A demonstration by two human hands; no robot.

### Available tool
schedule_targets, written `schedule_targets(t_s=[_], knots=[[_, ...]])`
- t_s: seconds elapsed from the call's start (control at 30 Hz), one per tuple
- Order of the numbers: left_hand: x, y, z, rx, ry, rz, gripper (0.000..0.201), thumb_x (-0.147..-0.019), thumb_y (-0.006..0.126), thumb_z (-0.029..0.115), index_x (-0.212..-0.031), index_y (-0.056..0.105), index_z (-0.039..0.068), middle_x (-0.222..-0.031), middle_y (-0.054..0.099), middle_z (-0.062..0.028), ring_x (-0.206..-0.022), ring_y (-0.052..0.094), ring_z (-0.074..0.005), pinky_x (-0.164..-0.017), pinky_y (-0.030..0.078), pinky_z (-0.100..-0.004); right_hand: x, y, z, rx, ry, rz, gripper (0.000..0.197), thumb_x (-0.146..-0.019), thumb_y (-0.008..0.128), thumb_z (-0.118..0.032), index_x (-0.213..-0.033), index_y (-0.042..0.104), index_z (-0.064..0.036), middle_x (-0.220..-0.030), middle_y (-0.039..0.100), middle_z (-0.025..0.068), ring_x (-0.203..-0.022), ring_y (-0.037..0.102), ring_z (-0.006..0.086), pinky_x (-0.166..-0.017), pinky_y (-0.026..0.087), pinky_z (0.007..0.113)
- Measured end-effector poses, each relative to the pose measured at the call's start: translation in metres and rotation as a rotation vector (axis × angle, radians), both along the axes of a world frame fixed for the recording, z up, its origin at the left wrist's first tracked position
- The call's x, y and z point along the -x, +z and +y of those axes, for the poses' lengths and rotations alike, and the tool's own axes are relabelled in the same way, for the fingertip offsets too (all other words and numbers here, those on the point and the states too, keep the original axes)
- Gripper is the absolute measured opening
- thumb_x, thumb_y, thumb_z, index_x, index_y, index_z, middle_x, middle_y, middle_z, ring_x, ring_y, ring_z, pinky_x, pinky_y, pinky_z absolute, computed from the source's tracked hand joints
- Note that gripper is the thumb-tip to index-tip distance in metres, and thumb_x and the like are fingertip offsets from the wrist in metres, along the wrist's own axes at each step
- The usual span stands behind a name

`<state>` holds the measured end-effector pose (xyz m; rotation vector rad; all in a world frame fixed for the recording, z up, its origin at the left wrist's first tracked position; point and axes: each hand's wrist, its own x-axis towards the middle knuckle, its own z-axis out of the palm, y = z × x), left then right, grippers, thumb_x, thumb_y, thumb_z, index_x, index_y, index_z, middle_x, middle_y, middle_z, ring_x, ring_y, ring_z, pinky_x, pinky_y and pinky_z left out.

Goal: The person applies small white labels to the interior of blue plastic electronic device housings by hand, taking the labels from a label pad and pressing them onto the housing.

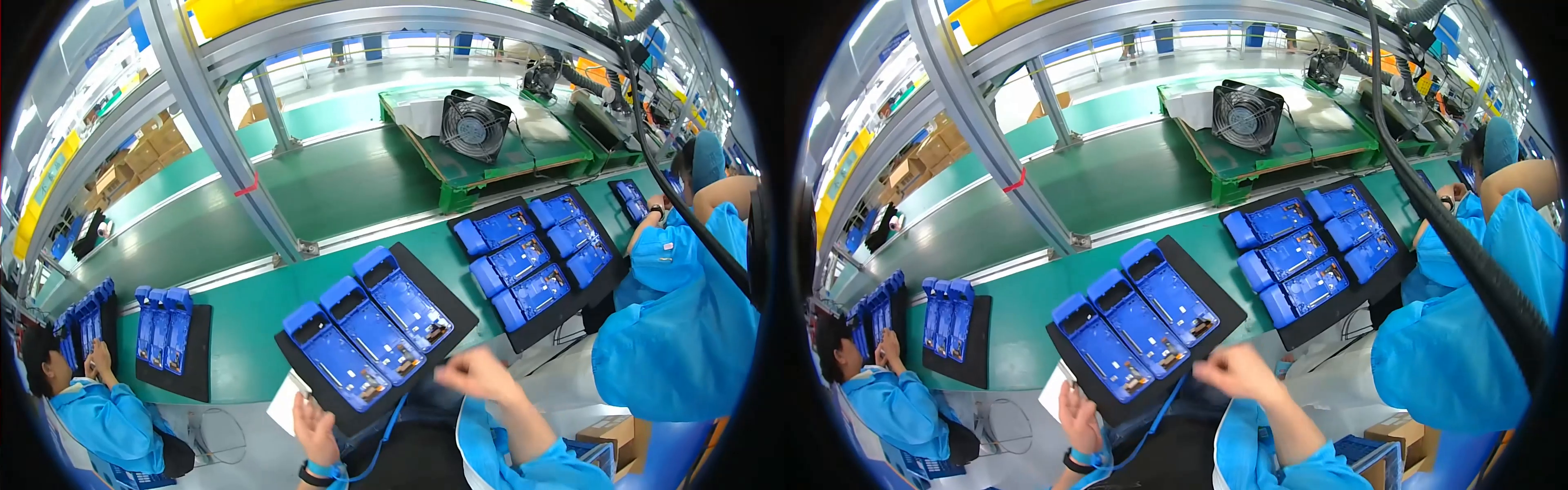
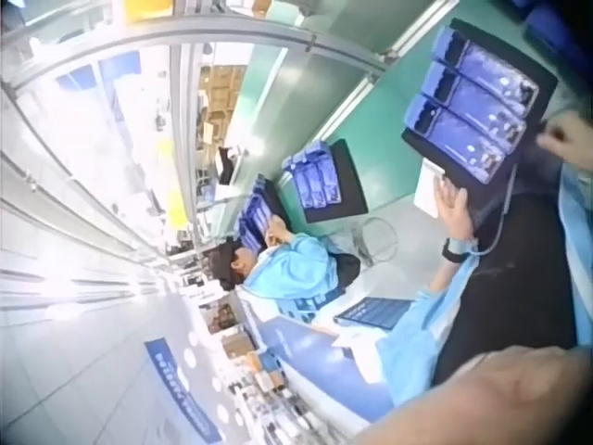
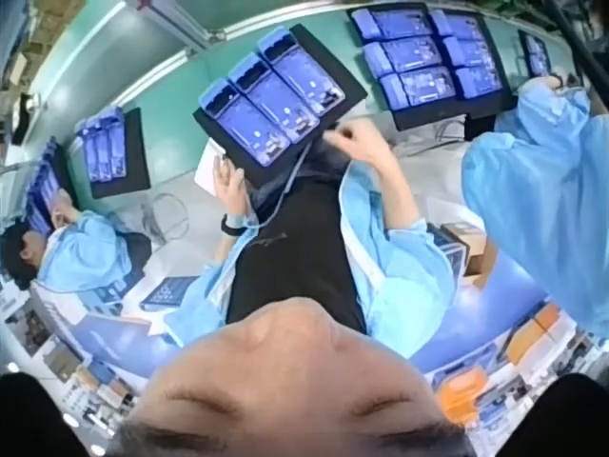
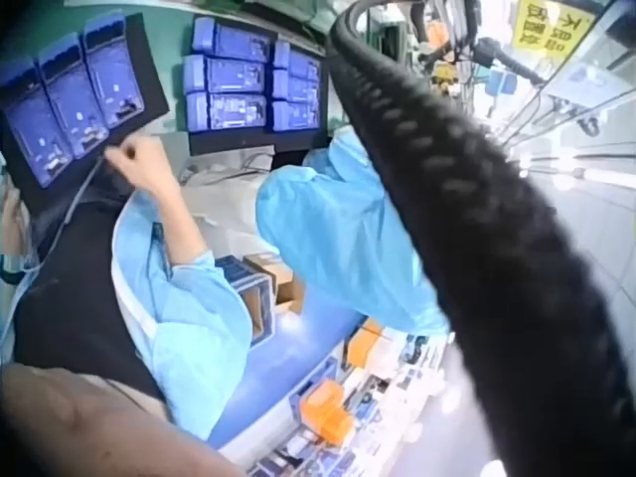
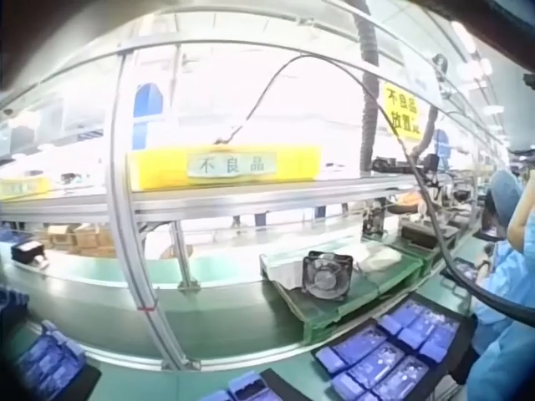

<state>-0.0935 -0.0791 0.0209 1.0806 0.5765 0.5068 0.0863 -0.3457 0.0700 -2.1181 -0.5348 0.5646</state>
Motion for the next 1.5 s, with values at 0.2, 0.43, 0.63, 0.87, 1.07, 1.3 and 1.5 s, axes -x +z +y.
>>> schedule_targets(t_s=[0.2,0.43,0.63,0.87,1.07,1.3,1.5], knots=[[0.03,-0.022,-0.033,-0.067,-0.314,-0.116,0.096,-0.078,0.058,-0.003,-0.159,0.007,-0.001,-0.161,0.025,-0.0255,-0.148,0.029,-0.0394,-0.118,0.027,-0.0492,0.09,-0.083,0.027,-0.13,0.306,0.587,0.059,-0.088,0.074,-0.048,-0.121,0.061,-0.0002,-0.096,0.068,0.0068,-0.087,0.064,0.0172,-0.075,0.052,0.034],[0.053,-0.033,-0.006,-0.313,-0.346,-0.025,0.093,-0.079,0.063,0.01,-0.158,0.015,-0.001,-0.159,0.033,-0.0222,-0.147,0.032,-0.0386,-0.113,0.033,-0.0518,0.121,-0.095,0.059,-0.634,-0.103,0.863,0.022,-0.098,0.067,-0.026,-0.089,0.066,-0.0059,-0.076,0.065,0.0007,-0.062,0.058,0.0084,-0.058,0.045,0.024],[0.017,-0.012,0.061,-0.575,0.069,-0.032,0.078,-0.091,0.061,0.025,-0.155,0.025,-0.002,-0.152,0.042,-0.0207,-0.142,0.041,-0.0342,-0.111,0.035,-0.047,0.092,-0.106,-0.033,-0.478,-0.342,0.982,0.017,-0.093,0.071,-0.017,-0.084,0.06,-0.0079,-0.063,0.051,0.0009,-0.051,0.047,0.01,-0.051,0.038,0.027],[-0.133,-0.003,0.089,-0.684,-0.277,-0.198,0.072,-0.094,0.057,0.015,-0.156,0.023,-0.001,-0.153,0.04,-0.0234,-0.145,0.037,-0.0335,-0.117,0.028,-0.0447,0.089,-0.144,-0.064,-1.434,-0.608,0.745,0.038,-0.094,0.068,-0.016,-0.129,0.054,-0.0132,-0.111,0.066,0.0057,-0.101,0.065,0.0219,-0.086,0.054,0.041],[-0.257,-0.004,0.089,-0.774,-0.584,0.081,0.071,-0.094,0.066,0.03,-0.147,0.037,-0.008,-0.136,0.057,-0.0295,-0.13,0.054,-0.0354,-0.108,0.041,-0.0388,0.091,-0.124,0.023,-1.212,-0.555,0.821,0.044,-0.094,0.065,-0.003,-0.136,0.052,-0.0101,-0.134,0.059,0.0104,-0.122,0.059,0.0292,-0.1,0.052,0.049],[-0.243,-0.011,0.11,-0.259,-0.451,0.021,0.055,-0.092,0.064,0.027,-0.136,0.052,-0.003,-0.127,0.064,-0.0132,-0.112,0.06,-0.0192,-0.084,0.048,-0.0295,0.104,-0.102,0.02,-1.165,-0.544,0.652,0.06,-0.087,0.068,0.009,-0.141,0.047,-0.0085,-0.133,0.058,0.01,-0.125,0.057,0.0254,-0.101,0.051,0.044],[-0.219,-0.009,0.101,-0.19,-0.311,-0.256,0.051,-0.094,0.058,0.03,-0.132,0.055,-0.003,-0.13,0.063,-0.015,-0.121,0.059,-0.0249,-0.089,0.047,-0.0328,0.089,-0.088,0.017,-1.172,-0.415,0.623,0.069,-0.086,0.069,0.009,-0.147,0.039,-0.0071,-0.138,0.055,0.0089,-0.126,0.056,0.0244,-0.106,0.046,0.043]])
